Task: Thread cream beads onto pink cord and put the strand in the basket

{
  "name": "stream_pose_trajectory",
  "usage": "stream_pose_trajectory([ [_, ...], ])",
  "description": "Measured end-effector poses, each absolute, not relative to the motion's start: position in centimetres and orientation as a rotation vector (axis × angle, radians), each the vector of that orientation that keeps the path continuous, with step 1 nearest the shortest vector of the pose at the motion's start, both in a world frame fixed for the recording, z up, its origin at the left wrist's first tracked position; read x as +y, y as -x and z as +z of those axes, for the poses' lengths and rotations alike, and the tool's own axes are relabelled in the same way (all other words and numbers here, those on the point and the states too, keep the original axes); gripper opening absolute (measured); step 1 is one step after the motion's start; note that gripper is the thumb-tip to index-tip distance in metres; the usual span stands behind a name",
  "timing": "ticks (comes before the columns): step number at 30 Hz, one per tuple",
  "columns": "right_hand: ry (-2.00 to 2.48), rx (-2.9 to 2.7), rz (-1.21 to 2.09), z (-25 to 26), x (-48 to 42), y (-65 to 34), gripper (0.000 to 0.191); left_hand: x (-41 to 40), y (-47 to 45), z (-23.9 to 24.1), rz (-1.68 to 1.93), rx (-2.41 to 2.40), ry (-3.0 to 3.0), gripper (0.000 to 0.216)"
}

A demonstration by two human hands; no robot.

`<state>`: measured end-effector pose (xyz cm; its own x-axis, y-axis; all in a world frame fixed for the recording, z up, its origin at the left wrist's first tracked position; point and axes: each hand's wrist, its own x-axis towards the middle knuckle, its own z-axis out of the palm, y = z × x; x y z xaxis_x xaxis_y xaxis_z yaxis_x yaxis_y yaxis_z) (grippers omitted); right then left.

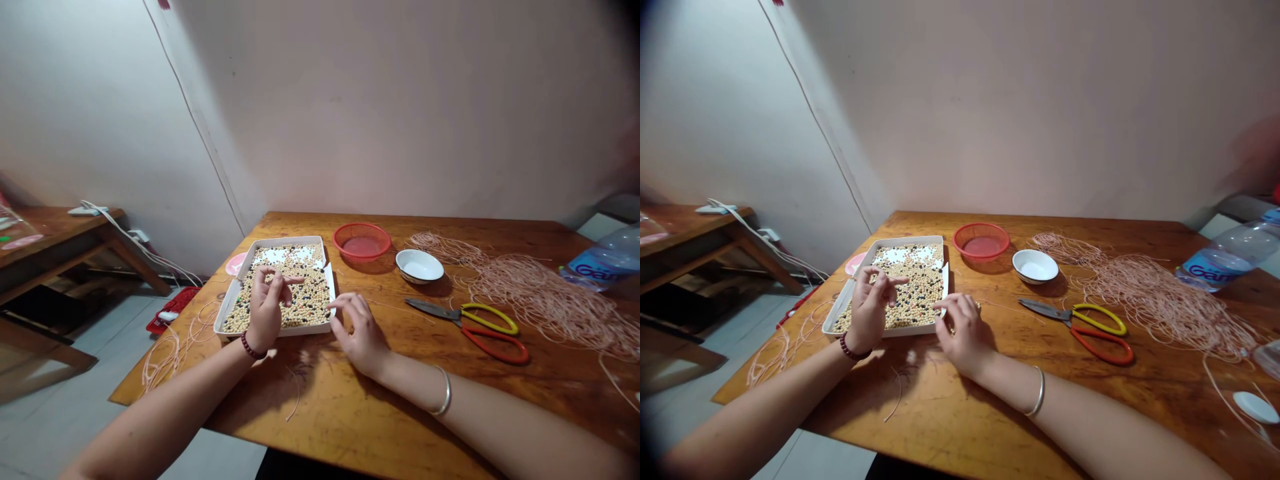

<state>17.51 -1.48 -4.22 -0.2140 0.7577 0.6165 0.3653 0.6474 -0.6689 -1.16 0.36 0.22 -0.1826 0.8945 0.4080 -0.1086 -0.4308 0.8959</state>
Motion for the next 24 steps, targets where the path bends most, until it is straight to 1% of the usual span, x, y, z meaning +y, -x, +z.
stream_pose_trajectory([
  [4, 0.477, -2.263, 0.331, -4.2, -3.0, -17.6, 0.016, 0.1, 1.0, 0.2, 1.719, 0.982, -1.361, 0.019],
  [7, 0.327, -2.423, 0.291, -4.6, -3.8, -17.6, 0.02, 0.1, 1.0, 0.3, 1.709, 0.991, -1.375, 0.02],
  [9, 0.384, -2.359, 0.314, -4.9, -4.2, -17.6, 0.019, 0.1, 0.9, 0.3, 1.7, 1.0, -1.393, 0.02],
  [12, 0.658, -2.036, 0.478, -5.1, -3.9, -17.4, 0.019, -0.1, 0.9, 0.2, 1.685, 1.012, -1.415, 0.02],
  [13, 0.77, -1.912, 0.546, -5.1, -3.6, -17.3, 0.022, -0.1, 0.8, 0.2, 1.676, 1.013, -1.421, 0.021],
  [15, 0.945, -1.721, 0.657, -5.0, -2.9, -17.1, 0.036, -0.3, 0.7, 0.2, 1.65, 1.005, -1.437, 0.022],
  [17, 1.016, -1.643, 0.733, -4.9, -2.2, -16.9, 0.05, -0.5, 0.6, 0.3, 1.607, 0.994, -1.462, 0.021],
  [18, 1.026, -1.632, 0.759, -4.8, -1.9, -16.8, 0.053, -0.7, 0.5, 0.3, 1.581, 0.987, -1.478, 0.021],
  [19, 1.025, -1.636, 0.771, -4.7, -1.7, -16.8, 0.053, -0.8, 0.4, 0.4, 1.554, 0.979, -1.494, 0.02],
  [20, 1.014, -1.653, 0.767, -4.7, -1.6, -16.9, 0.047, -1.0, 0.3, 0.4, 1.528, 0.973, -1.511, 0.02],
  [22, 0.961, -1.711, 0.731, -4.6, -1.6, -17.0, 0.029, -1.3, 0.1, 0.5, 1.489, 0.96, -1.547, 0.019],
  [23, 0.925, -1.737, 0.706, -4.5, -1.6, -17.1, 0.022, -1.4, 0.1, 0.5, 1.475, 0.956, -1.563, 0.019],
  [24, 0.892, -1.756, 0.686, -4.5, -1.7, -17.2, 0.019, -1.4, 0.1, 0.6, 1.469, 0.957, -1.575, 0.019],
])
